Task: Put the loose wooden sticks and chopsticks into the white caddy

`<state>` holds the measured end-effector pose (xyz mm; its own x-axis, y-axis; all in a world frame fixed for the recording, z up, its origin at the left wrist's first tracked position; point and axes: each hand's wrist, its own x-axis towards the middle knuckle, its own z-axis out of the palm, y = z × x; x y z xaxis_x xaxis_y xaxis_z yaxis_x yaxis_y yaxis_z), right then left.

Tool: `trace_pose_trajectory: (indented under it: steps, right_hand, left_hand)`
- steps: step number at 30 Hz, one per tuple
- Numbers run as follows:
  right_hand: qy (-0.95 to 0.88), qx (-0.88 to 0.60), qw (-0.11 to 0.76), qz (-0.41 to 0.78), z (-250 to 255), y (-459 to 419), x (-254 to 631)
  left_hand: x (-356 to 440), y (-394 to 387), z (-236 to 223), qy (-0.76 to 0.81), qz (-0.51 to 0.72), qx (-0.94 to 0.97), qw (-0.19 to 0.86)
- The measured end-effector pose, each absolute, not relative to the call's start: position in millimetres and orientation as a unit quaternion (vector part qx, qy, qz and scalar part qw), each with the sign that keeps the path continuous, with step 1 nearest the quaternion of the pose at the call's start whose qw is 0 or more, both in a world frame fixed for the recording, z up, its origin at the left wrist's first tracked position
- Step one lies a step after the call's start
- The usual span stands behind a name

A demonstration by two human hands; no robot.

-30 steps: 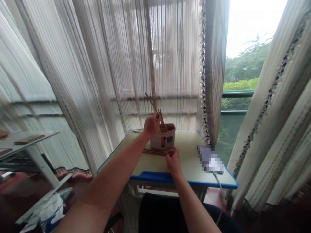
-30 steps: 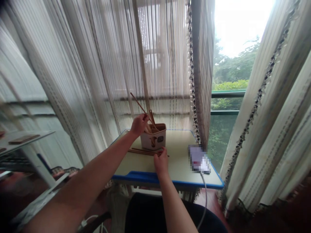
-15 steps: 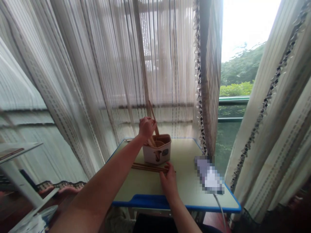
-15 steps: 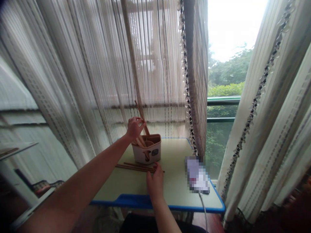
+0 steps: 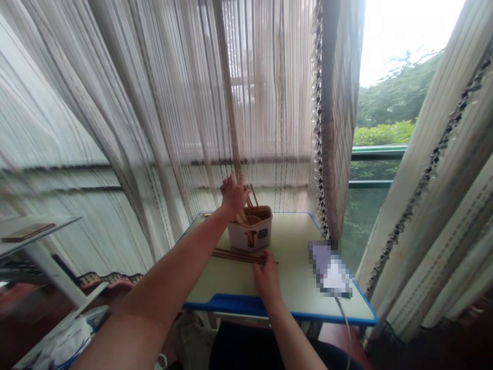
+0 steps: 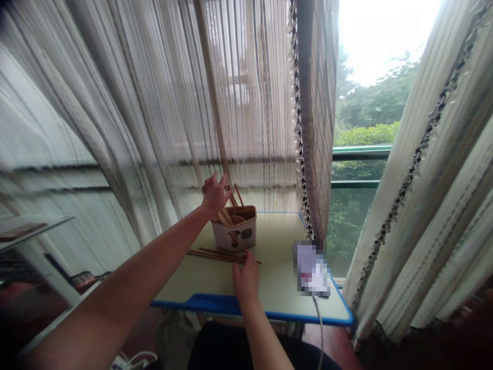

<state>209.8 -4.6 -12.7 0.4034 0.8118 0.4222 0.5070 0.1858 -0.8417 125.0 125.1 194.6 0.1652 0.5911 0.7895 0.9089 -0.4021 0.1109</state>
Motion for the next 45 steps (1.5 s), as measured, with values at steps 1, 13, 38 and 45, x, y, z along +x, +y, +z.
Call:
trace_pose_trajectory:
  steps: [1, 13, 38, 45]
  right_hand:
    - [-0.537, -0.630, 0.547, 0.124, -11, -6, 210]
    - [-0.596, -0.738, 0.315, -0.020, -4, -14, 198]
    - [-0.523, -0.805, 0.279, -0.027, 5, -19, 195]
    - [-0.510, -0.805, 0.302, -0.001, 5, -20, 201]
  left_hand:
    - [123, 122, 193, -0.507, -0.403, -0.736, 0.200]
    - [58, 86, 47, -0.622, -0.505, -0.584, 0.129]
    - [46, 78, 4, -0.625, -0.189, -0.758, 0.011]
    - [43, 75, 1, -0.608, -0.218, -0.763, -0.020]
